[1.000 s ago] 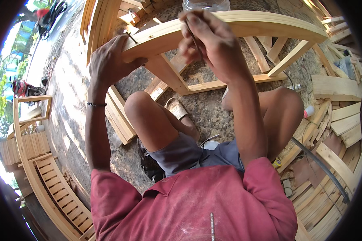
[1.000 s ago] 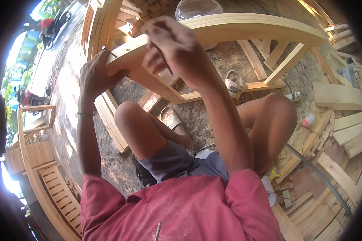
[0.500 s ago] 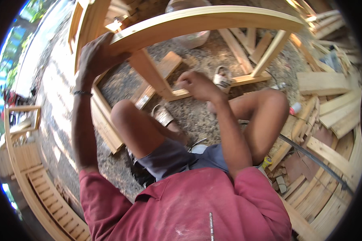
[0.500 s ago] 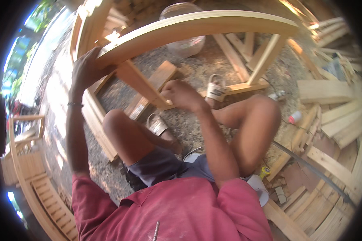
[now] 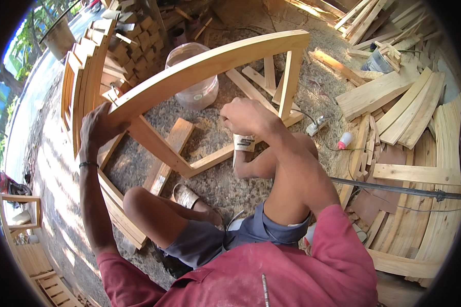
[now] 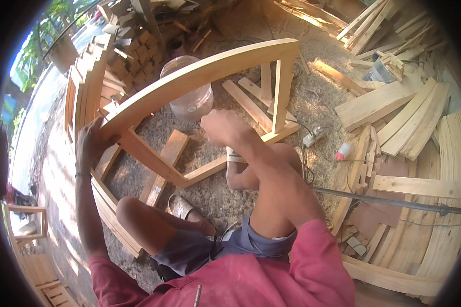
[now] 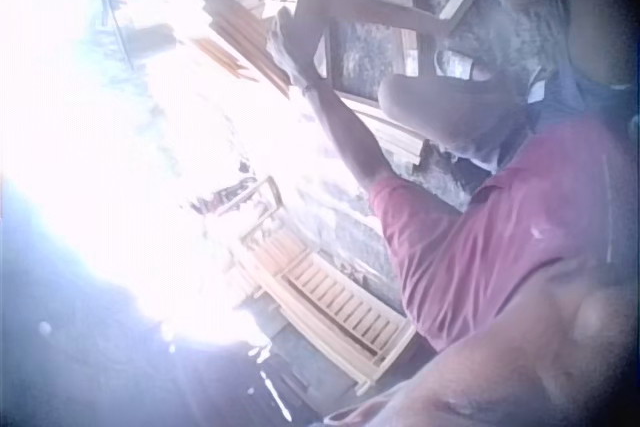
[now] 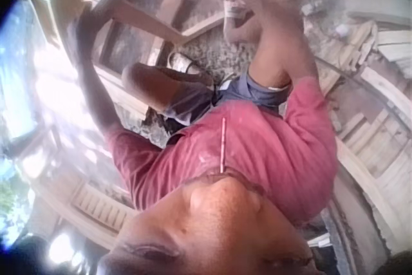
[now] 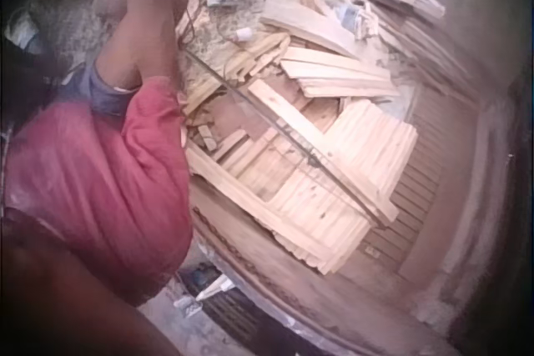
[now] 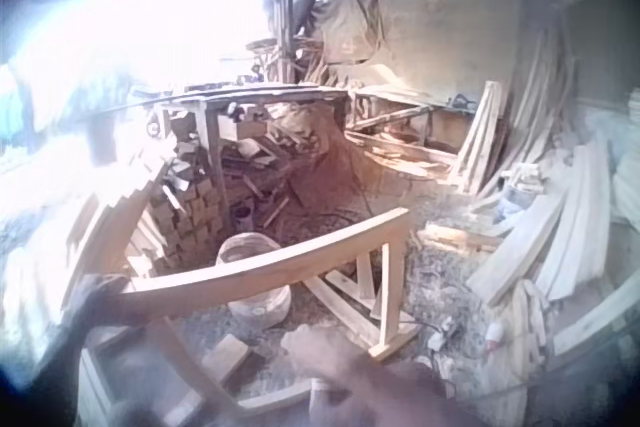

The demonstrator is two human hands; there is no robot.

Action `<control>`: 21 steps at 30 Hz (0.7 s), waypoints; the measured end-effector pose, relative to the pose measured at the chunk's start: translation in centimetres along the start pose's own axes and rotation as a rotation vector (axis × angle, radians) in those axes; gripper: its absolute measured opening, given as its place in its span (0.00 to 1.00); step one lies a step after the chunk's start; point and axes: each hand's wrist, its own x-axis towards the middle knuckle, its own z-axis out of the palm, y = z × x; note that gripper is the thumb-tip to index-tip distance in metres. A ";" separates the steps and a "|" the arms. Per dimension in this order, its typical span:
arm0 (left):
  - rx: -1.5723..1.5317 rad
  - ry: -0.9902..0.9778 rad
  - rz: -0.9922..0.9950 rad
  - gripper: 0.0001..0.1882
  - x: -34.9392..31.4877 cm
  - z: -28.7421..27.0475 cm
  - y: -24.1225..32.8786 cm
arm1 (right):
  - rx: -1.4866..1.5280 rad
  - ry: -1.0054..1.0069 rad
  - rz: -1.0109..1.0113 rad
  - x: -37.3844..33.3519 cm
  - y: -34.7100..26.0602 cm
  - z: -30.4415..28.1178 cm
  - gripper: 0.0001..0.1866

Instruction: The person positions a nail on a wooden frame and hammers it in, then repeats the action with another nail.

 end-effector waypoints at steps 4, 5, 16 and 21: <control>-0.001 0.046 0.022 0.35 -0.3 -0.1 -0.3 | 0.097 -0.015 0.048 -1.8 -2.0 -0.5 0.11; 0.007 0.045 0.019 0.35 -0.6 -0.3 -0.3 | 0.092 -0.020 -0.005 -2.0 -2.9 0.0 0.10; 0.100 0.126 -0.002 0.29 0.4 1.2 0.1 | 0.041 -0.072 -0.278 -3.6 -9.8 3.4 0.09; 0.081 0.095 -0.019 0.29 0.9 1.0 0.4 | 0.029 0.000 -0.397 -4.2 -11.3 1.7 0.09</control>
